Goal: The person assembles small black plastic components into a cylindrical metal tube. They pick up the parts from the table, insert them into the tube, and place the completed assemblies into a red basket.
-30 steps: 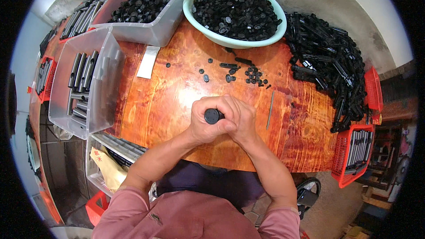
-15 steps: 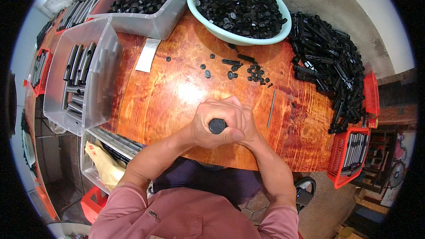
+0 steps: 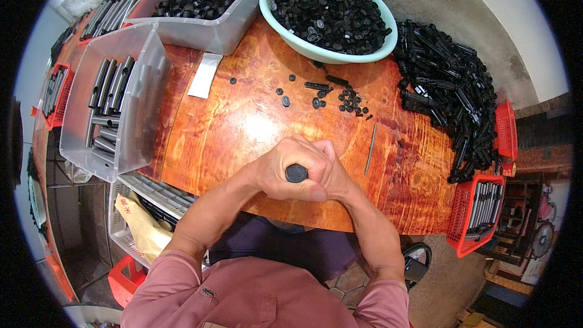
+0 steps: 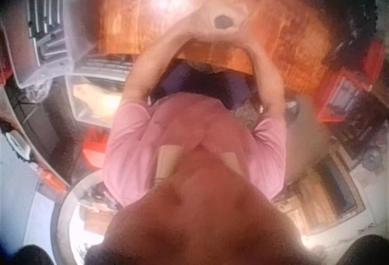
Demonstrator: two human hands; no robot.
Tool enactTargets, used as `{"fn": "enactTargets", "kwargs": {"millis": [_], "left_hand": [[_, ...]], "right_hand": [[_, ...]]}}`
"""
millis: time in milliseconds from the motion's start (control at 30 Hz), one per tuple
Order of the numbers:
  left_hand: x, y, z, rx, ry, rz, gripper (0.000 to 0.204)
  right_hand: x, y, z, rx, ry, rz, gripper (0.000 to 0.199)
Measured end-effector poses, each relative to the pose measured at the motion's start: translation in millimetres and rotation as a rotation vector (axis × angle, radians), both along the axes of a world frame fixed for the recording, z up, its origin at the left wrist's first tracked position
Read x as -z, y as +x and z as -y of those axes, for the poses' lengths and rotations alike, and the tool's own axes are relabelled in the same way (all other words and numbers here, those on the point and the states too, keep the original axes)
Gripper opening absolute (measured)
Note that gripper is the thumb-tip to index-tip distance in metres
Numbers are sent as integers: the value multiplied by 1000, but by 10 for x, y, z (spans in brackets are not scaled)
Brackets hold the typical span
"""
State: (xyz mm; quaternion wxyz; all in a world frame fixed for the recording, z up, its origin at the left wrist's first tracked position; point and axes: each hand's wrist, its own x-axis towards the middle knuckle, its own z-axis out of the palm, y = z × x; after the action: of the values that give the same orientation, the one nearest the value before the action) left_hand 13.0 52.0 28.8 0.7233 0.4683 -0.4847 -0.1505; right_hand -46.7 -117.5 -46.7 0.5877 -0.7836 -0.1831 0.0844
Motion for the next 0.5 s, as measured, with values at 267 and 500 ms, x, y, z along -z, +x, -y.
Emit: {"fn": "enactTargets", "kwargs": {"millis": [267,500], "left_hand": [[-89,82,-30,93,-26,-256,26],[-8,165,-12,49,-137,-676,61]], "right_hand": [[-424,7,-190,126,310,-276,48],[-678,113,-117,120,491,-547,29]]}}
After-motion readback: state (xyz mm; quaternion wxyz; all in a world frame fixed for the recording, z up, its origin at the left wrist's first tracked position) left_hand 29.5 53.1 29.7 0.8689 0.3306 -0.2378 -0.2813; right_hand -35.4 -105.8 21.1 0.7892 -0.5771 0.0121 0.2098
